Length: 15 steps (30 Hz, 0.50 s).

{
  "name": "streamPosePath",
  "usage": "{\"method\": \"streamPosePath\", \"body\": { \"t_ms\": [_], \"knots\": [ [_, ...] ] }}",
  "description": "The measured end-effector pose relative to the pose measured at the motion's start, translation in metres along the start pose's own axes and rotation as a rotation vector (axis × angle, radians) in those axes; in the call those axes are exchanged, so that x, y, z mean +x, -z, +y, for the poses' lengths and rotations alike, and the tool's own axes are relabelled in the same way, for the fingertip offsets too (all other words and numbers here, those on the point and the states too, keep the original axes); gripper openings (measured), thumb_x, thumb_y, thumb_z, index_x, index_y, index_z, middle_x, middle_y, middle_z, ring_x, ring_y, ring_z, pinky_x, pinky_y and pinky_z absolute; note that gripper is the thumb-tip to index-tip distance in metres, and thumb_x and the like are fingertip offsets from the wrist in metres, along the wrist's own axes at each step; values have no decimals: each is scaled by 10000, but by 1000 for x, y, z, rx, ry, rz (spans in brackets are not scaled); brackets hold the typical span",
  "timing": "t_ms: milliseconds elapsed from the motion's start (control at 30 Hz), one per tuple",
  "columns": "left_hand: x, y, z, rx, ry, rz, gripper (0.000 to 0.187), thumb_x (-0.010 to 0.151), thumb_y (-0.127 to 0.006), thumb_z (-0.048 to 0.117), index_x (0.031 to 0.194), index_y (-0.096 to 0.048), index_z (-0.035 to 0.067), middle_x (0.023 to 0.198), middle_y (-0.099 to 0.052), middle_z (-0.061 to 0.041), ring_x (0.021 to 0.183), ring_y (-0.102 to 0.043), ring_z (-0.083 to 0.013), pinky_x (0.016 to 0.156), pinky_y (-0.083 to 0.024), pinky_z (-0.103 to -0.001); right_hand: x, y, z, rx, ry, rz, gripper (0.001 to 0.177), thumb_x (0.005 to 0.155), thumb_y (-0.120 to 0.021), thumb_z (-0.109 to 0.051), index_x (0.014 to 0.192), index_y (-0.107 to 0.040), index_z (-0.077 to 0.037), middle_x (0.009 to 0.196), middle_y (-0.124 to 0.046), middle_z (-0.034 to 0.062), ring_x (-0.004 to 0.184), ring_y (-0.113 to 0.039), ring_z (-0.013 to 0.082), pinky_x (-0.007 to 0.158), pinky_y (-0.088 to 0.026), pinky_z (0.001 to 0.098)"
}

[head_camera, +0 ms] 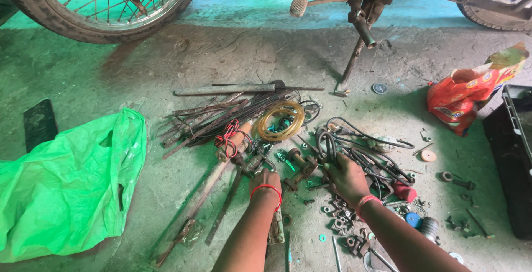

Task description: The person sorts through a pile of tools and motorcycle parts on the floor, picking up items like wrenches, pliers, and metal rods, and placing them into a black toolbox or a green plastic bag. The person handles various small parts and wires, organizing them into the container.

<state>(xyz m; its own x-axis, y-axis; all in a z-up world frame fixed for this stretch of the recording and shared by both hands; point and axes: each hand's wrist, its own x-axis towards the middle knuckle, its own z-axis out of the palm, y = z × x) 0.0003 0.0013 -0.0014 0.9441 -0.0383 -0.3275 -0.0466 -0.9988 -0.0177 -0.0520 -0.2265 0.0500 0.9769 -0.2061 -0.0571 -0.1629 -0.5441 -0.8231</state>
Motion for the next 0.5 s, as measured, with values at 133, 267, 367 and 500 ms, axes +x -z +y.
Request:
{"method": "streamPosePath", "body": {
  "t_ms": [133,267,367,500],
  "knots": [
    [12,8,-9,-129,17,-85,155,913,-726,185,1025,-774,89,1128,-724,-190,1069,-711,-337,892,-590,-426,5,-2,-4,382,-176,-126,230,974,-639,-191,1119,-684,-18,936,-760,124,775,-661,176,704,-532,374],
    [20,31,-21,-310,-36,147,264,927,-724,287,974,-779,33,1087,-726,-215,1024,-719,-375,858,-583,-444,7,-6,-4,328,-96,-161,286,983,-636,-194,1208,-662,-20,1013,-799,100,890,-668,122,820,-519,279],
    [27,60,-23,-449,-91,210,269,970,-683,315,947,-811,79,1013,-725,-219,973,-700,-402,831,-537,-466,6,-10,-7,331,-110,-184,342,975,-640,-213,1251,-641,-11,1081,-786,97,929,-689,108,833,-539,262],
    [21,81,-4,-880,-171,309,221,940,-671,280,934,-779,88,848,-756,-148,785,-725,-276,725,-532,-389,5,-13,-13,244,171,-35,458,985,-708,-207,1327,-550,55,1195,-676,140,1044,-636,117,898,-480,292]
  ]
}}
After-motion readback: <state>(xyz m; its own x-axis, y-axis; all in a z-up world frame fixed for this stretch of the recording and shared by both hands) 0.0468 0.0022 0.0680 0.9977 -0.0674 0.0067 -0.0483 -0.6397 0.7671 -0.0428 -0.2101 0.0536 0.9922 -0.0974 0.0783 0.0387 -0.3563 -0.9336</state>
